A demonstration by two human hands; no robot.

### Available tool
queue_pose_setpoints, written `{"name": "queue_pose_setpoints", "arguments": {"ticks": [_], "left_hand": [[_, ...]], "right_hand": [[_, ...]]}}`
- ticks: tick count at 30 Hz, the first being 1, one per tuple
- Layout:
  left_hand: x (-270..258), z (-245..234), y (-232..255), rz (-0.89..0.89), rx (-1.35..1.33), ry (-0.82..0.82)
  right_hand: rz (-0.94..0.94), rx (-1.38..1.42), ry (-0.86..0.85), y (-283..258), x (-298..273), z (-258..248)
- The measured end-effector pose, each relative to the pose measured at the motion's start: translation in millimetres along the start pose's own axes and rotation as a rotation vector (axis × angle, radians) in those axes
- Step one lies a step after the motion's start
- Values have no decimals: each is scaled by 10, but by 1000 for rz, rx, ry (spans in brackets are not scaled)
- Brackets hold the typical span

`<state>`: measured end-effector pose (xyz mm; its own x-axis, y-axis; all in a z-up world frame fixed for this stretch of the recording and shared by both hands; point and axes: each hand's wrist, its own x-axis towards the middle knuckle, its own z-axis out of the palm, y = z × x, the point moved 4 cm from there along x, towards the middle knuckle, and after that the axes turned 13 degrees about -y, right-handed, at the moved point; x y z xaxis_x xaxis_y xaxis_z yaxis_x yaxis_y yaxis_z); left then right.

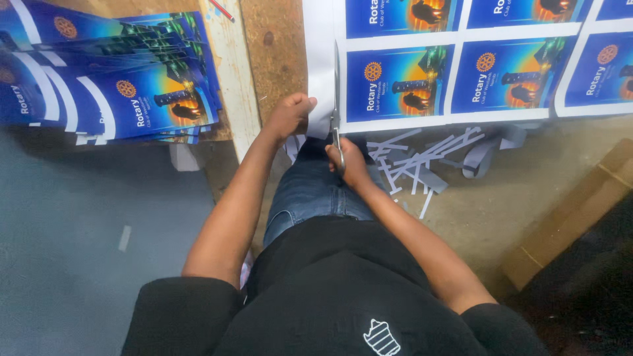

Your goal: The person uses scissors to cut a large sheet of printed paper into smaller rectangular sections. They hold the paper steady with one hand while cutting along the printed lines with the other, separating the individual designs from the main sheet.

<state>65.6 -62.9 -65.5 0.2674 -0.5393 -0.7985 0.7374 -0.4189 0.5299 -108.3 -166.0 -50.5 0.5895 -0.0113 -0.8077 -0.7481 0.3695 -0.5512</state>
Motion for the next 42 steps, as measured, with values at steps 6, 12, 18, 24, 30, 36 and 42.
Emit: {"name": "queue_pose_setpoints", "arguments": {"ticks": [6, 12, 18, 24, 30, 36, 42], "left_hand": [[45, -15, -39, 9, 43, 8], [49, 8, -66, -20, -51, -17], [142, -31, -161, -9, -13, 5], [242, -91, -299, -7, -37, -22], [184, -86, -269, -35, -105, -58], [235, -128, -321, -112, -97, -87], [380, -191, -498, -99, -76, -87]], "right_hand": [[21, -127, 34, -75, -37, -10], [22, -145, 57, -183, -77, 38], [36, -151, 74, -191, -66, 46], [72, -175, 94, -270, -89, 43], [113, -199, 106, -414, -37, -22], [87, -255, 97, -596, 11, -30], [83, -315, 95, -686, -23, -5]]}}
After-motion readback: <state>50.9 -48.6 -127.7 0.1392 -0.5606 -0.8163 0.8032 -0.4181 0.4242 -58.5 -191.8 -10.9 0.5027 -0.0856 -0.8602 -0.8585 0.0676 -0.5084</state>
